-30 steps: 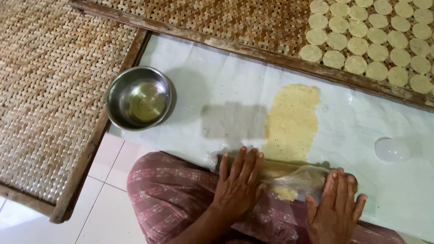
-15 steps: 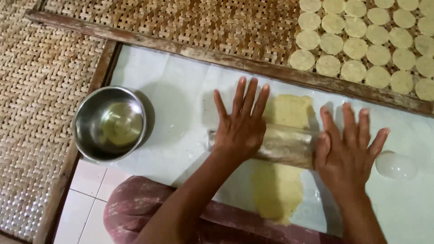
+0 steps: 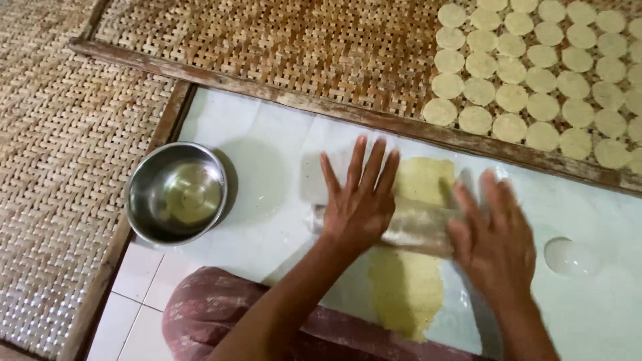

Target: The person is rolling out dough with a rolling pin and using a circular mold to cut cracker shapes before placing them on a woven drying tray.

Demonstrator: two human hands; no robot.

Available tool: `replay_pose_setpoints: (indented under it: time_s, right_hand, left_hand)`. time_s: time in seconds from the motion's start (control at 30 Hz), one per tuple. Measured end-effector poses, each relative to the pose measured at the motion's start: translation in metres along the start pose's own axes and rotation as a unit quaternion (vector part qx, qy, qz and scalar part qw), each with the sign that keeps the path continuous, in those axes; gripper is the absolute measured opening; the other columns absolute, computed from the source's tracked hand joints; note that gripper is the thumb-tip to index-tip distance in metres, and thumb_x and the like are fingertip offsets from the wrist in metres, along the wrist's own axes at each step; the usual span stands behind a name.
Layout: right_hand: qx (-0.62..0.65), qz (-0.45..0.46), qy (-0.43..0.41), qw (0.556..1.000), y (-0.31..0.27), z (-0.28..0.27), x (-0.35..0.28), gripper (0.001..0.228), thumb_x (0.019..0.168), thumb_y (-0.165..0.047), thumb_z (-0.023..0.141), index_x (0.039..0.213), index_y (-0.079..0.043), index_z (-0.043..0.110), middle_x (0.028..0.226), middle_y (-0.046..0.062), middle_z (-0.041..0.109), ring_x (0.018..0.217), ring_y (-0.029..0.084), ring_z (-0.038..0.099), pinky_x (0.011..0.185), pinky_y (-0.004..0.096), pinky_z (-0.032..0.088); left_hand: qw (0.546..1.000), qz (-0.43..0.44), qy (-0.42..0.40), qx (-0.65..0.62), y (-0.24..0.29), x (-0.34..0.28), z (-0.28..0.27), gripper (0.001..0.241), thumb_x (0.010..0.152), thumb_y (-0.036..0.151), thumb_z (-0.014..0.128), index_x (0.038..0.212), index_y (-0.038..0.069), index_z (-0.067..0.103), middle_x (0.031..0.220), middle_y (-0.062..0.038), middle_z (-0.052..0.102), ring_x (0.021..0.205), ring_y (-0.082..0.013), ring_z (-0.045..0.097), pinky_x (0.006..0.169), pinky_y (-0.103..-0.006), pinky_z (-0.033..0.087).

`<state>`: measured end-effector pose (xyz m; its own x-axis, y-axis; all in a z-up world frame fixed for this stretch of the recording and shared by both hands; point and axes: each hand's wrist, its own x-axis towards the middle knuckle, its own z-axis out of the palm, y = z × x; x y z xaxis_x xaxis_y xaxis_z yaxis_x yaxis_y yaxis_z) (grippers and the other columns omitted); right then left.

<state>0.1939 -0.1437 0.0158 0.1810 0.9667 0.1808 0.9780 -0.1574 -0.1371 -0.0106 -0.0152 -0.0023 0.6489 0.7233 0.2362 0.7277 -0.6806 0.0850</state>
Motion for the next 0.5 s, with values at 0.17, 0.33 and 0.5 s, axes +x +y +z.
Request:
replay_pose_setpoints:
  time_s: [0.17, 0.33, 0.5]
  right_hand:
    - [-0.051, -0.014, 0.001, 0.999, -0.012, 0.006, -0.081, 0.073, 0.096, -0.051, 0.043, 0.159, -0.017, 0.037, 0.164, 0.004, 0.043, 0.151, 0.027, 0.039, 0.120, 0.056, 0.026]
    - [-0.040, -0.043, -0.008, 0.998, -0.004, 0.004, -0.120, 0.072, 0.087, -0.049, 0.059, 0.152, -0.023, 0.043, 0.155, -0.004, 0.049, 0.147, 0.022, 0.043, 0.122, 0.054, 0.025]
    - [-0.015, -0.031, -0.098, 0.995, 0.015, -0.006, -0.102, 0.074, 0.079, -0.046, 0.074, 0.147, -0.032, 0.047, 0.136, -0.011, 0.061, 0.121, 0.016, 0.061, 0.124, 0.055, 0.024]
  left_hand:
    - [0.998, 0.039, 0.023, -0.035, 0.022, -0.081, -0.005, 0.070, 0.096, 0.049, 0.059, 0.143, -0.002, 0.053, 0.155, -0.023, 0.043, 0.156, -0.0443, 0.013, 0.115, -0.0809, 0.012]
    - [0.989, 0.068, -0.098, -0.087, 0.024, -0.116, -0.022, 0.086, 0.092, 0.064, 0.060, 0.146, -0.001, 0.046, 0.142, -0.023, 0.053, 0.150, -0.0410, 0.030, 0.112, -0.0861, 0.001]
    - [0.982, 0.151, 0.015, -0.116, 0.012, -0.104, -0.039, 0.065, 0.075, 0.032, 0.086, 0.125, 0.001, 0.059, 0.111, -0.018, 0.064, 0.118, -0.0377, 0.056, 0.116, -0.0784, 0.020]
